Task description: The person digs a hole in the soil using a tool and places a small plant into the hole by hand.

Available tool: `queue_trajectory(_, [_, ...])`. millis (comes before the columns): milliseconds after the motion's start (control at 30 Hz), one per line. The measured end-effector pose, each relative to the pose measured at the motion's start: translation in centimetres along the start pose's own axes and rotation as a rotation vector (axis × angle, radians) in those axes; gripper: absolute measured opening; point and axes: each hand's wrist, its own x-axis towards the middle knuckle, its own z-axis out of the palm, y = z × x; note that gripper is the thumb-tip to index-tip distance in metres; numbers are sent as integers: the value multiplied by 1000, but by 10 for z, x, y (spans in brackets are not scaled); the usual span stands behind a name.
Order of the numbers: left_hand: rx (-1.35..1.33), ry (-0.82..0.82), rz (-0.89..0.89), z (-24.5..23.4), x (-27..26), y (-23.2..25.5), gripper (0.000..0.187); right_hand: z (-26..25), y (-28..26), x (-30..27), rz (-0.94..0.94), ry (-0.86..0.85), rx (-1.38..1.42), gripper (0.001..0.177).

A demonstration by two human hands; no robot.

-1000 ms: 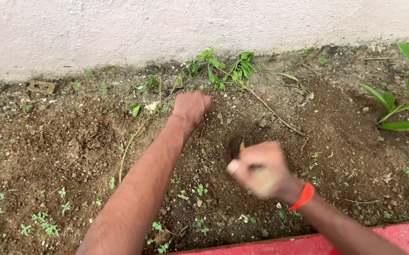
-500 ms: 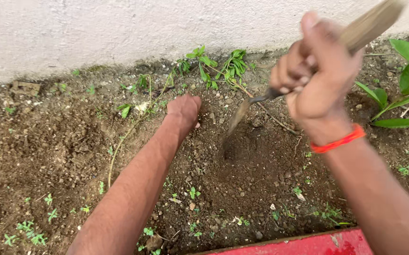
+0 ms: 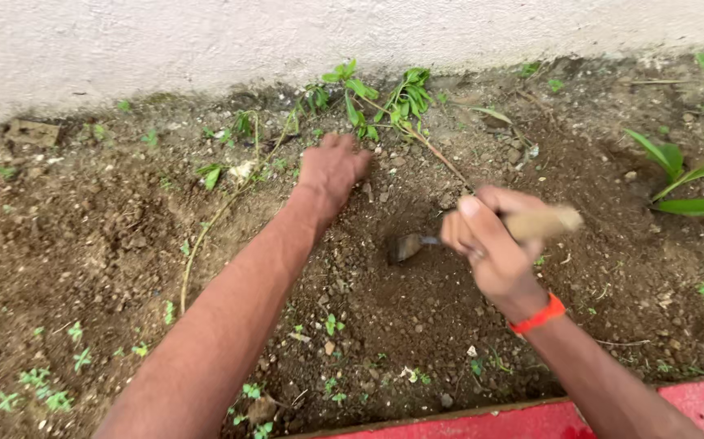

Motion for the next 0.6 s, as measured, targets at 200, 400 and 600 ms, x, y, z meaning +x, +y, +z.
queue_trajectory(200, [103,54,167,16,5,12,33,-14,-12,-50,-64,43,17,39])
queue_trajectory(400, [959,21,436,12,8,16,26,-17,-23,-70,-104,87,-22,39])
queue_trajectory(600, [3847,678,1317,-11,-21,21,39,-14,-30,-12,19,176,-51,50])
